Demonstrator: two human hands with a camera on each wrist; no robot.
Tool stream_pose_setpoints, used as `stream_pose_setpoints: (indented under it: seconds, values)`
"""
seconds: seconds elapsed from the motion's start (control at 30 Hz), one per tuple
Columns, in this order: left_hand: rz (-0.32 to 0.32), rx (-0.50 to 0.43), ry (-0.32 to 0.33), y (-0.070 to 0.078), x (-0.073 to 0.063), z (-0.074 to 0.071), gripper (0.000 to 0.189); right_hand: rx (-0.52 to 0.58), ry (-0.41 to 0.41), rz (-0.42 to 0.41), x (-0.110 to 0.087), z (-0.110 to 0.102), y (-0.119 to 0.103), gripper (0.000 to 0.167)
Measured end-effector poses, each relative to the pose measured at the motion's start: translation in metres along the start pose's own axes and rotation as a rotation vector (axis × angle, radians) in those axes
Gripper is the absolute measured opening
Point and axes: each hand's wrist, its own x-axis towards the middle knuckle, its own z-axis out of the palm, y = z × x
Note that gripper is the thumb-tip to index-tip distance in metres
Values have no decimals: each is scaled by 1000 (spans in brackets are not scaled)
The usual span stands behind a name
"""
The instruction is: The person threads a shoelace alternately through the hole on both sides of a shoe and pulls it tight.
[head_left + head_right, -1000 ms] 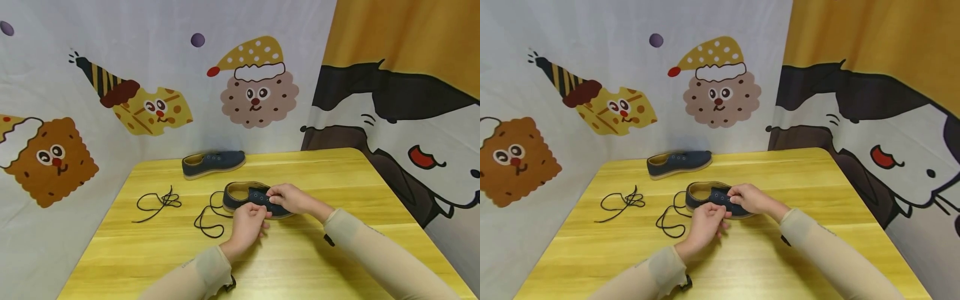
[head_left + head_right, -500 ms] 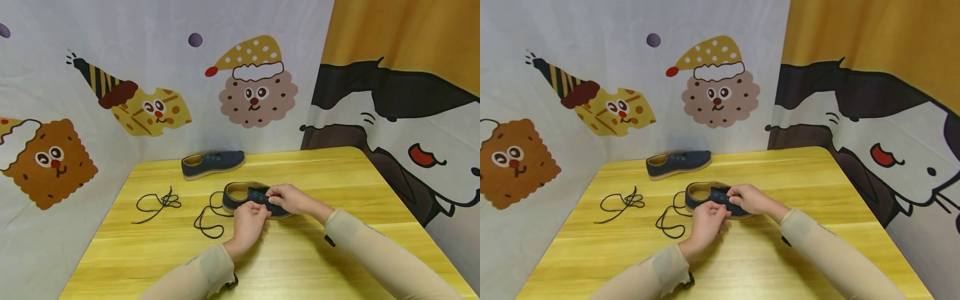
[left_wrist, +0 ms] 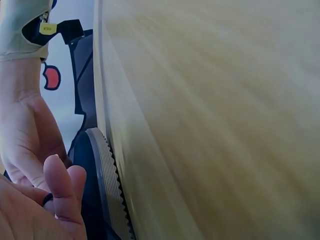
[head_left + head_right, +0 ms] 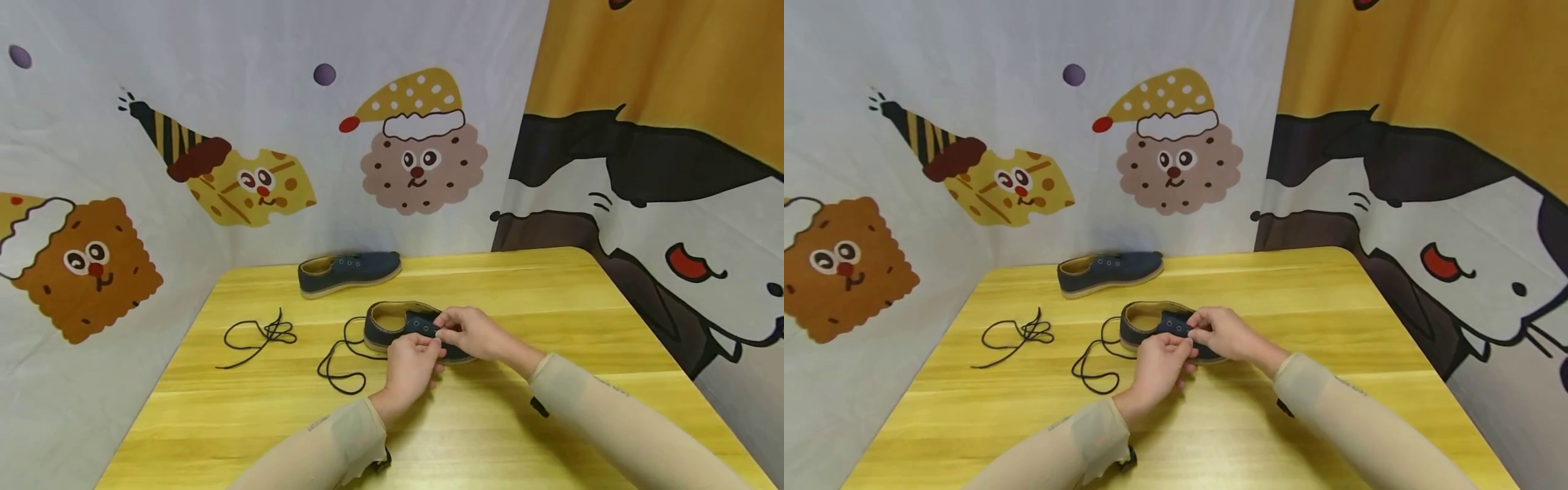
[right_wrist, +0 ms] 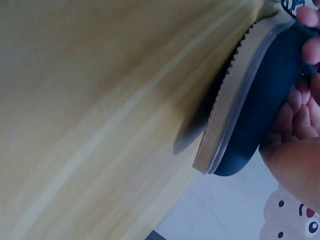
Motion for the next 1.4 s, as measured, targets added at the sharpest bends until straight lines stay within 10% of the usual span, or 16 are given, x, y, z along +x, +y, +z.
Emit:
stream_pose_setpoints:
  seconds: [0.5, 0.6, 0.7, 0.8, 1.0, 1.13, 1.4]
  values:
    - [-27, 53, -103, -1, -7, -6, 23, 78, -32, -41, -4, 3, 3, 5]
    - [130, 271, -100, 1, -11, -15, 23, 68, -52, -73, -5, 3, 5, 5]
    - [422, 596, 66, 12, -6, -32, 23, 53, -50, -105, -4, 4, 5, 6]
    - [536, 835, 191, 30, 12, -51, 20, 30, -31, -123, -2, 5, 4, 6]
    - [276, 953, -189, 53, 53, -63, 32, 21, 42, -102, -3, 8, 6, 6]
    - [114, 842, -398, 59, 69, -58, 52, 8, 105, -114, -3, 14, 10, 6]
    - [-180, 654, -506, 59, 87, -48, 42, -13, 216, -179, -7, 21, 10, 6]
